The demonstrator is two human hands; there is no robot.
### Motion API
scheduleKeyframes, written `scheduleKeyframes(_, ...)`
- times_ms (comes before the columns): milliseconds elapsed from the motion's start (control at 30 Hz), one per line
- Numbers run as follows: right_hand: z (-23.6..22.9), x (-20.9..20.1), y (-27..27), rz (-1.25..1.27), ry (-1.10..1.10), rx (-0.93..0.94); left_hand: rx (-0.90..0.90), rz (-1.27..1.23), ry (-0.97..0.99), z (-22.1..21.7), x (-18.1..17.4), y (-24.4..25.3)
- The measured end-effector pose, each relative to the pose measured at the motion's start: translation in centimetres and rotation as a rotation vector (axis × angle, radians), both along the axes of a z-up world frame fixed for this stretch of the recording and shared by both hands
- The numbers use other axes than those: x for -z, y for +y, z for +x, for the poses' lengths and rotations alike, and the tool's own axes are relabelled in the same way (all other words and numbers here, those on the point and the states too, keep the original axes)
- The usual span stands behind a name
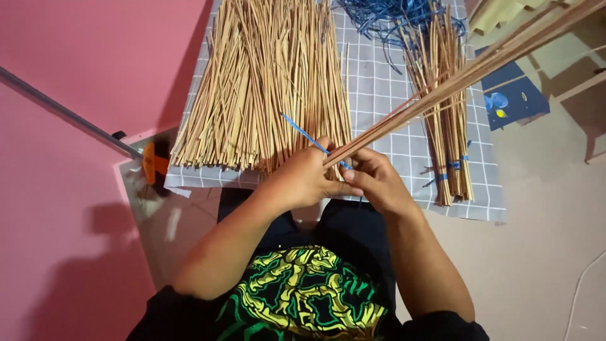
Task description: Sorting and bundling long thin wooden sticks with string.
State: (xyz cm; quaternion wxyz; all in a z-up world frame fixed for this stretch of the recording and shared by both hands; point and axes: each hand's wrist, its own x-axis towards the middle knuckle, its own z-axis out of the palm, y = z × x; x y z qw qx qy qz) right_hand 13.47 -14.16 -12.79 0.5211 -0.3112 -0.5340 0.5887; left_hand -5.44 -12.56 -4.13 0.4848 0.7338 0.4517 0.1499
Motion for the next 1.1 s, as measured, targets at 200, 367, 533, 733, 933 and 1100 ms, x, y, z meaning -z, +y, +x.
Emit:
scheduleKeyframes(200, -1.3, 0.0, -0.6, -0.012, -0.007, 0.134, 0.1, 0.167, 0.014, -0.9, 1.4, 0.2)
scheduleKeyframes(367, -1.3, -0.3, -0.9, 0.035, -0.014, 0.14, 0.237, 0.165, -0.157, -2.7, -1.0, -1.5)
scheduleKeyframes(533, -1.6, -0.8, -1.1, 0.048, -0.02, 0.122, 0.308, 0.253, -0.241, -2.7, 1.2, -1.5)
scheduleKeyframes(733, -2.3, -2.8, -1.1, 0.064, -0.009, 0.099, 0.157, 0.65, 0.158, -1.7, 3.3, -1.8)
scheduleKeyframes(933, -1.5, -7.6, -2.6, 0.157, -0.751, 0.138, 0.082, 0.616, 0.284, -2.3, 2.9, -1.3)
scheduleKeyframes(1100, -0.8, -13.0, -3.6, 1.138, -1.727, 0.119, 0.2, 0.705, 0.34, -2.2, 3.0, -2.1)
